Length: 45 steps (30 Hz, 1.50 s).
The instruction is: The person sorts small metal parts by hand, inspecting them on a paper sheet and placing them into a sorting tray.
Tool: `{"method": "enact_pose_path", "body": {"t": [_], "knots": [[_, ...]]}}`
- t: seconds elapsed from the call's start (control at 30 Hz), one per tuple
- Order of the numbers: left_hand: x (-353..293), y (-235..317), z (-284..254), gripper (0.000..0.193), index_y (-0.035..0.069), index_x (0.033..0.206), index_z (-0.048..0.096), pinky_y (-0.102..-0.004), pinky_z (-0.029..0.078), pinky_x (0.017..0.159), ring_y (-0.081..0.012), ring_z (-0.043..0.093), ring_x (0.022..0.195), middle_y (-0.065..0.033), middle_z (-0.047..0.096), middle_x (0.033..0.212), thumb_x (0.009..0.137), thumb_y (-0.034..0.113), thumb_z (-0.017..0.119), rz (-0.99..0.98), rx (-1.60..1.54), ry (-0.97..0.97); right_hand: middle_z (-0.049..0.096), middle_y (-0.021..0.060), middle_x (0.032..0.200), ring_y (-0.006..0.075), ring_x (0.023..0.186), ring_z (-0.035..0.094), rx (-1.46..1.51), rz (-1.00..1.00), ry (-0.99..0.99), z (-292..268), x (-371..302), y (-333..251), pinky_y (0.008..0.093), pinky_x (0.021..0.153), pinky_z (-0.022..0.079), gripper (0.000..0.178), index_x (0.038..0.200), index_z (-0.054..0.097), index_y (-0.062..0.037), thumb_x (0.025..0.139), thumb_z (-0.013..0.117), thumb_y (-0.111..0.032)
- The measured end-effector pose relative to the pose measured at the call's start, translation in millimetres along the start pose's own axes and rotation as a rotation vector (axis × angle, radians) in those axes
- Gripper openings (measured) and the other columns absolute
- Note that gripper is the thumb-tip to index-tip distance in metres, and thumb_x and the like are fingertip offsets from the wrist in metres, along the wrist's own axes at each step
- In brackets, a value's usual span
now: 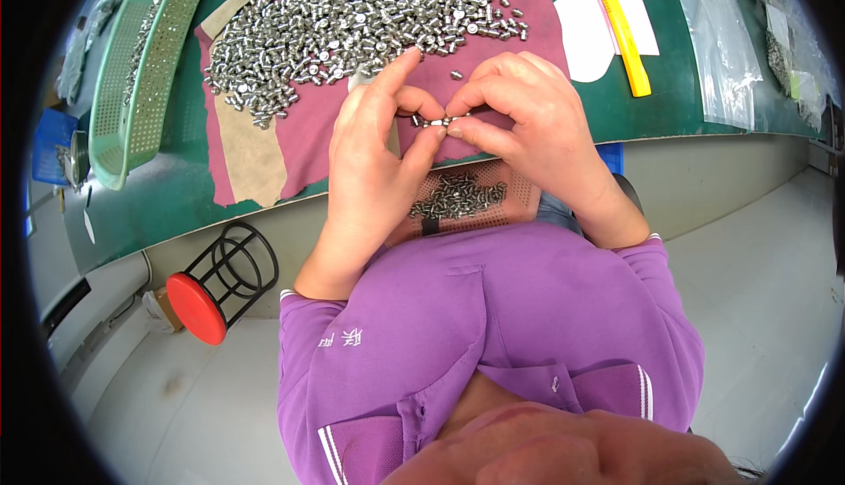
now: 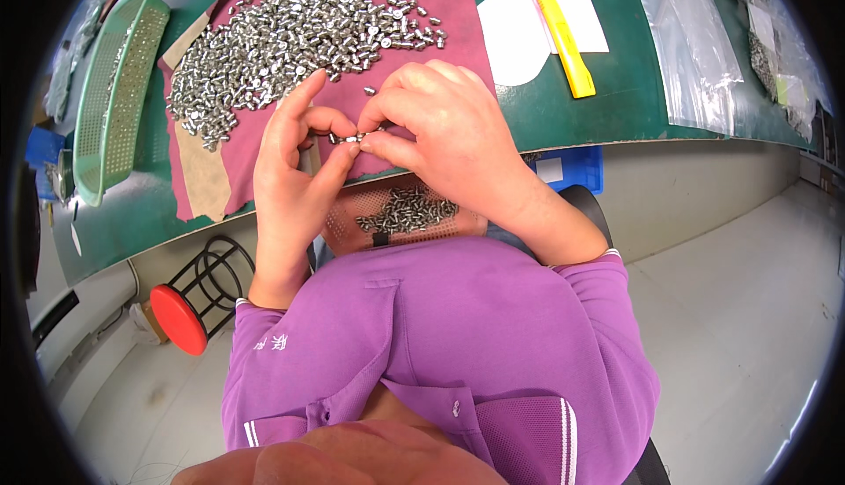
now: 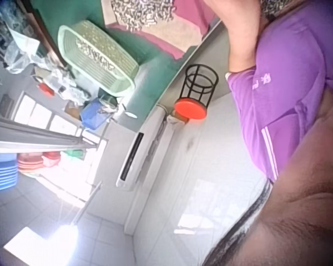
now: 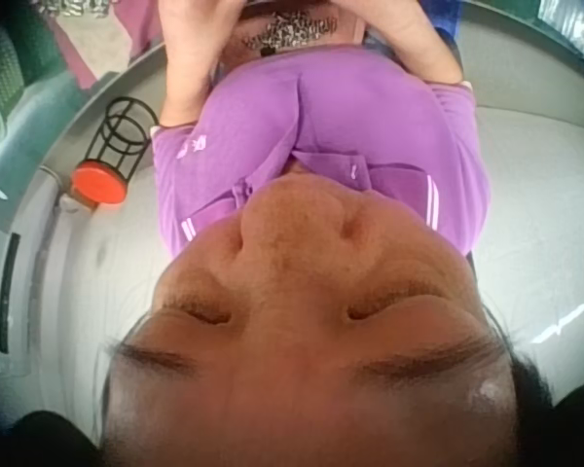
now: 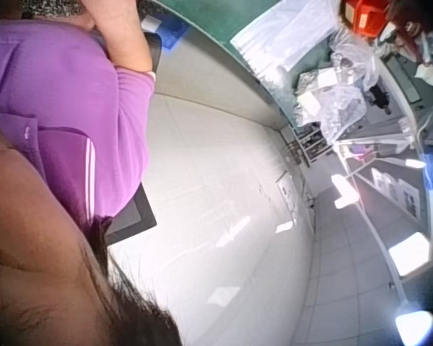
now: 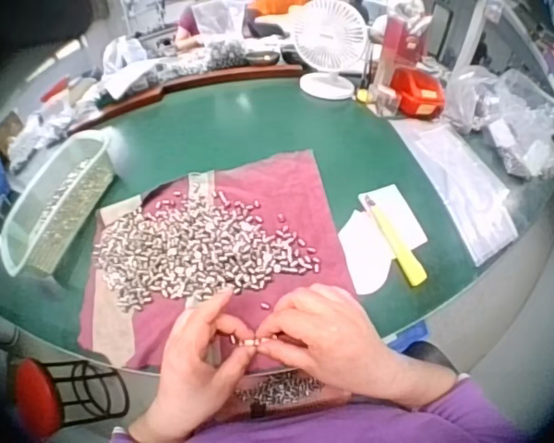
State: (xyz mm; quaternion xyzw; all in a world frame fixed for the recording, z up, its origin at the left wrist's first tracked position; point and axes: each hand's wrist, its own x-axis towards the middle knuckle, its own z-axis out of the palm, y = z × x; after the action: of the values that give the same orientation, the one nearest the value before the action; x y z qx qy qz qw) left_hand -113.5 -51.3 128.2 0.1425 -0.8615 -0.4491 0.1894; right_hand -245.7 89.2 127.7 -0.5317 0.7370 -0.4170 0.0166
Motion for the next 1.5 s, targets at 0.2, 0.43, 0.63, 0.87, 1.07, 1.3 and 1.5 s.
{"method": "enact_pose_path", "body": {"t": [0.2, 0.43, 0.63, 0.87, 1.07, 1.3, 1.5], "knots": [[0, -4, -4, 0.077, 0.006, 0.144, 0.048, -0.0230, 0.043, 0.080, -0.0085, 0.058, 0.089, 0.0000, 0.063, 0.092, 0.073, -0.012, 0.071, 0.006, -0.023, -0.060, 0.059, 0.0012, 0.081, 0.0239, 0.080, 0.058, 0.001, -0.009, -0.026, 0, -1, 0, 0.0384, 0.074, 0.044, 0.016, 0.084, 0.068, -0.0133, 0.073, 0.079, -0.019], [0, 2, -9, 0.078, 0.006, 0.145, 0.047, -0.0340, 0.049, 0.084, -0.0201, 0.060, 0.095, -0.0050, 0.067, 0.098, 0.073, -0.006, 0.074, -0.025, -0.088, -0.025, 0.063, 0.0016, 0.087, 0.0242, 0.085, 0.060, 0.015, 0.018, -0.034, -2, -3, 1, 0.0386, 0.078, 0.045, 0.025, 0.094, 0.069, -0.0138, 0.074, 0.080, -0.021], [-4, -2, -11, 0.073, 0.006, 0.145, 0.047, -0.0333, 0.049, 0.081, -0.0199, 0.060, 0.093, -0.0040, 0.067, 0.098, 0.078, -0.003, 0.073, -0.008, 0.011, 0.014, 0.064, 0.0021, 0.089, 0.0238, 0.088, 0.061, 0.019, 0.022, -0.060, -4, -3, 2, 0.0389, 0.079, 0.046, 0.028, 0.097, 0.069, -0.0131, 0.073, 0.080, -0.022], [-6, -4, -12, 0.073, 0.006, 0.144, 0.047, -0.0335, 0.050, 0.080, -0.0194, 0.060, 0.091, -0.0034, 0.067, 0.096, 0.077, -0.003, 0.074, -0.014, 0.025, 0.045, 0.062, 0.0032, 0.093, 0.0254, 0.091, 0.059, 0.016, -0.015, -0.012, -5, -4, 0, 0.0391, 0.080, 0.046, 0.032, 0.100, 0.070, -0.0135, 0.072, 0.082, -0.024], [-5, -4, -10, 0.074, 0.005, 0.144, 0.047, -0.0343, 0.051, 0.082, -0.0203, 0.059, 0.090, -0.0037, 0.065, 0.090, 0.076, -0.007, 0.073, -0.018, 0.051, 0.044, 0.058, 0.0038, 0.101, 0.0262, 0.096, 0.057, -0.005, -0.051, -0.061, 1, -3, -7, 0.0403, 0.081, 0.045, 0.033, 0.099, 0.071, -0.0151, 0.070, 0.082, -0.025], [-6, -3, -15, 0.073, 0.004, 0.143, 0.047, -0.0341, 0.050, 0.083, -0.0205, 0.058, 0.089, -0.0038, 0.063, 0.089, 0.075, -0.011, 0.069, -0.019, 0.015, 0.022, 0.058, 0.0027, 0.105, 0.0244, 0.096, 0.057, -0.078, -0.184, -0.058, 6, -5, -7, 0.0403, 0.081, 0.045, 0.036, 0.098, 0.071, -0.0154, 0.066, 0.082, -0.028], [-7, -1, -22, 0.075, 0.007, 0.143, 0.048, -0.0343, 0.049, 0.085, -0.0204, 0.058, 0.090, -0.0032, 0.062, 0.089, 0.074, -0.012, 0.068, -0.044, -0.023, -0.029, 0.059, 0.0031, 0.109, 0.0254, 0.103, 0.058, -0.086, -0.236, -0.054, 5, -7, -7, 0.0424, 0.084, 0.045, 0.031, 0.095, 0.070, -0.0159, 0.069, 0.081, -0.027]]}}
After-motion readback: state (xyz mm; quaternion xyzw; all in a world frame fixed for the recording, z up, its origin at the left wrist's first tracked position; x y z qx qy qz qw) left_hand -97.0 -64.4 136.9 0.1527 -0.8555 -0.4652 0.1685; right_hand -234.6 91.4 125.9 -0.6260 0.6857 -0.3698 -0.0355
